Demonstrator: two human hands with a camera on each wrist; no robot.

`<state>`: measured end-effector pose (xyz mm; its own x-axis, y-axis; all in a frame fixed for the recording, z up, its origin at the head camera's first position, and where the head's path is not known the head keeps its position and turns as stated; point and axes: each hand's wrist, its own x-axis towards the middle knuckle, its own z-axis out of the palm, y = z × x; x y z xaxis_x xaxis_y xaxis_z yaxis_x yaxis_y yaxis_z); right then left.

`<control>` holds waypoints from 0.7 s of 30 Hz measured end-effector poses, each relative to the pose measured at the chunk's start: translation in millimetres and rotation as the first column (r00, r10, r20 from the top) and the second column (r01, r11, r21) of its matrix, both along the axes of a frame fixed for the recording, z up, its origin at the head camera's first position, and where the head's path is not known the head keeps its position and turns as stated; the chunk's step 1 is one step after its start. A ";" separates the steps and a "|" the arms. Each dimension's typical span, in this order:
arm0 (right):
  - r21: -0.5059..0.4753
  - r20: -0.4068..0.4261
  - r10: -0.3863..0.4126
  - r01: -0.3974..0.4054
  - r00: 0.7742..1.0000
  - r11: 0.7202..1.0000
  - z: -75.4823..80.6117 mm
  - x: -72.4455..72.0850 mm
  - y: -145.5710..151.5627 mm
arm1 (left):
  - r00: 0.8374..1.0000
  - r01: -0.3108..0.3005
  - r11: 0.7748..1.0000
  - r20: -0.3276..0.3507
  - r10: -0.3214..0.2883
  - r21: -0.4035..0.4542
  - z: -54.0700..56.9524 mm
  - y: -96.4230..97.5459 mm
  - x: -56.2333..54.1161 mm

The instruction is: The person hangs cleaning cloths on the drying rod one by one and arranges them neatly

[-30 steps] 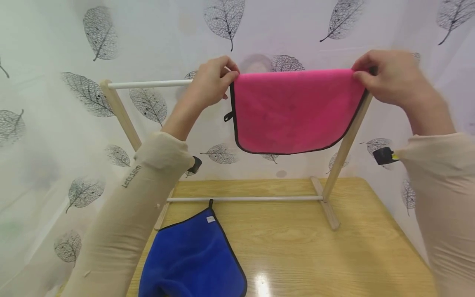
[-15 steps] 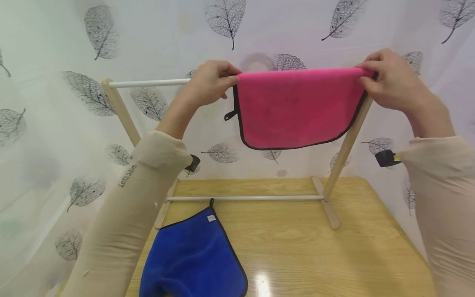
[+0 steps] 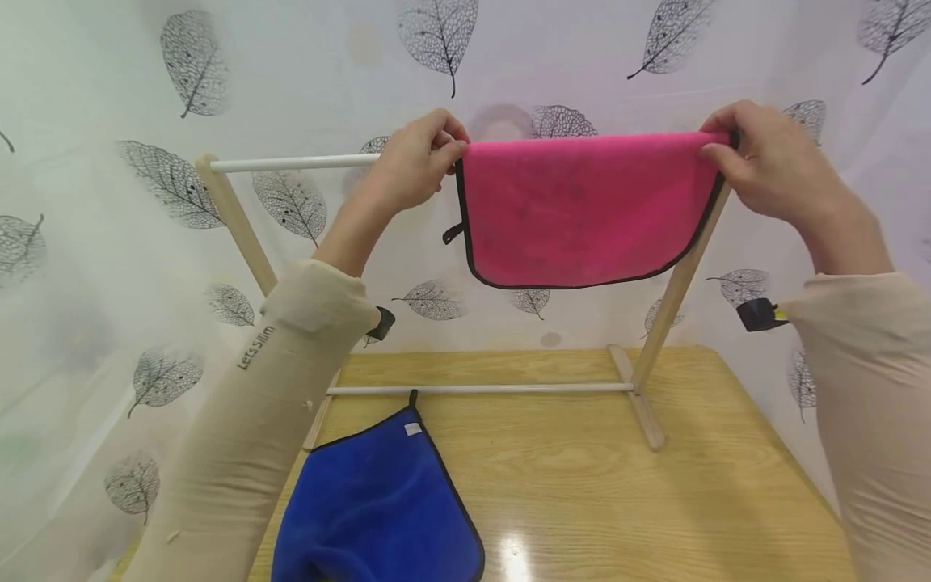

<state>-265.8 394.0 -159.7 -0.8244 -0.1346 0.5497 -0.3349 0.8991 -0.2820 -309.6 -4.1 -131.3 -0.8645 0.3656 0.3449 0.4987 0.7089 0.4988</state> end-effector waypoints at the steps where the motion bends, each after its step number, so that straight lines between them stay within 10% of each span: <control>1: 0.022 -0.021 -0.005 0.006 1.000 1.000 0.1 0.1 0.1 | 1.000 -0.003 1.000 -0.009 0.003 -0.002 -0.2 -0.1 -0.2; 21: -0.028 -0.147 -0.011 0.007 0.989 1.000 -4.9 -0.8 -1.8 | 1.000 0.006 0.999 -0.010 -0.006 -0.044 -2.8 0.5 -2.3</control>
<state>-266.6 392.2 -164.6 -0.7354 -0.1110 0.6685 -0.3666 0.8948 -0.2547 -311.9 -3.6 -134.1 -0.8587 0.3859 0.3371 0.5080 0.7271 0.4618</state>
